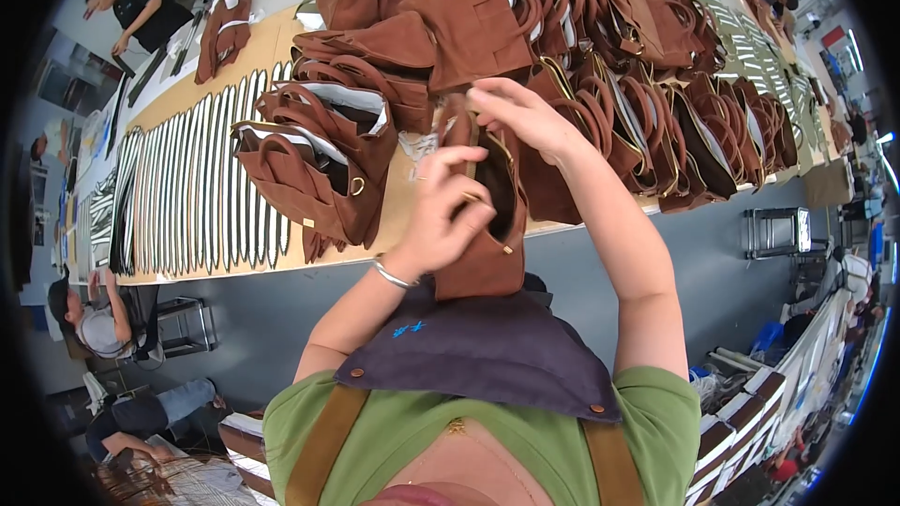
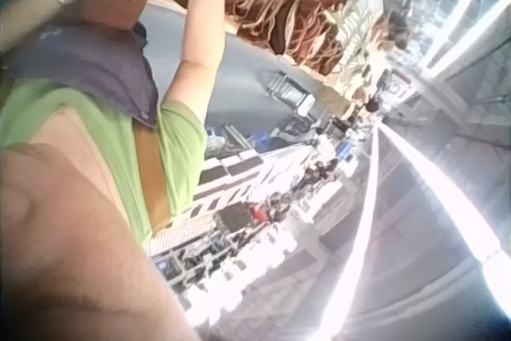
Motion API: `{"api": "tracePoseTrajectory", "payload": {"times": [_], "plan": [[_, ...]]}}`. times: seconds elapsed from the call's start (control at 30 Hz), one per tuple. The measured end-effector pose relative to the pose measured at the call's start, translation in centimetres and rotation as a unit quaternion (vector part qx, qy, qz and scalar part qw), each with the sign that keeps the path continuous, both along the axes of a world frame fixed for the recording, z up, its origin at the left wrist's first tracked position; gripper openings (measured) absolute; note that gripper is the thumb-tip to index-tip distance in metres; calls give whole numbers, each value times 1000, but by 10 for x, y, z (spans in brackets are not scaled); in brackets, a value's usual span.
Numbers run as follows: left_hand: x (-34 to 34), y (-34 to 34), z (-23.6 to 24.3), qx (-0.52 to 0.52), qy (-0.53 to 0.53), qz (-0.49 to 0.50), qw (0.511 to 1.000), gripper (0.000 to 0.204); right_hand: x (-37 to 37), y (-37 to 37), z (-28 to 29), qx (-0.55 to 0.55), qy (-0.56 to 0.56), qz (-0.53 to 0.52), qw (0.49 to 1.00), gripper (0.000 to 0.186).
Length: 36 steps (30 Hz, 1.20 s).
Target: Inspecting leather bags for quality and preparing them for shipment.
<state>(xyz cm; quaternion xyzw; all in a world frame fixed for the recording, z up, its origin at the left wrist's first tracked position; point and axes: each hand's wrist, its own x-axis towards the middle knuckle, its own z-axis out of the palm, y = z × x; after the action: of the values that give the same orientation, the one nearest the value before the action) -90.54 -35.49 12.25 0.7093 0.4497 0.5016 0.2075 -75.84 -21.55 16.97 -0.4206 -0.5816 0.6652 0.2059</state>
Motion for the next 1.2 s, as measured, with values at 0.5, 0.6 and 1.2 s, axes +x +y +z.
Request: {"api": "tracePoseTrajectory", "payload": {"times": [0.5,0.6,1.2], "plan": [[-61,-63,31,17,-102,255,961,53,11,-25,51,596,3,250,763,35],[-44,-49,-9,-142,-57,173,973,46,5,-17,6,618,-43,224,752,24],[-37,-52,-47,-152,-16,252,956,30,69,1,-37,404,-114,72,905,23]]}}
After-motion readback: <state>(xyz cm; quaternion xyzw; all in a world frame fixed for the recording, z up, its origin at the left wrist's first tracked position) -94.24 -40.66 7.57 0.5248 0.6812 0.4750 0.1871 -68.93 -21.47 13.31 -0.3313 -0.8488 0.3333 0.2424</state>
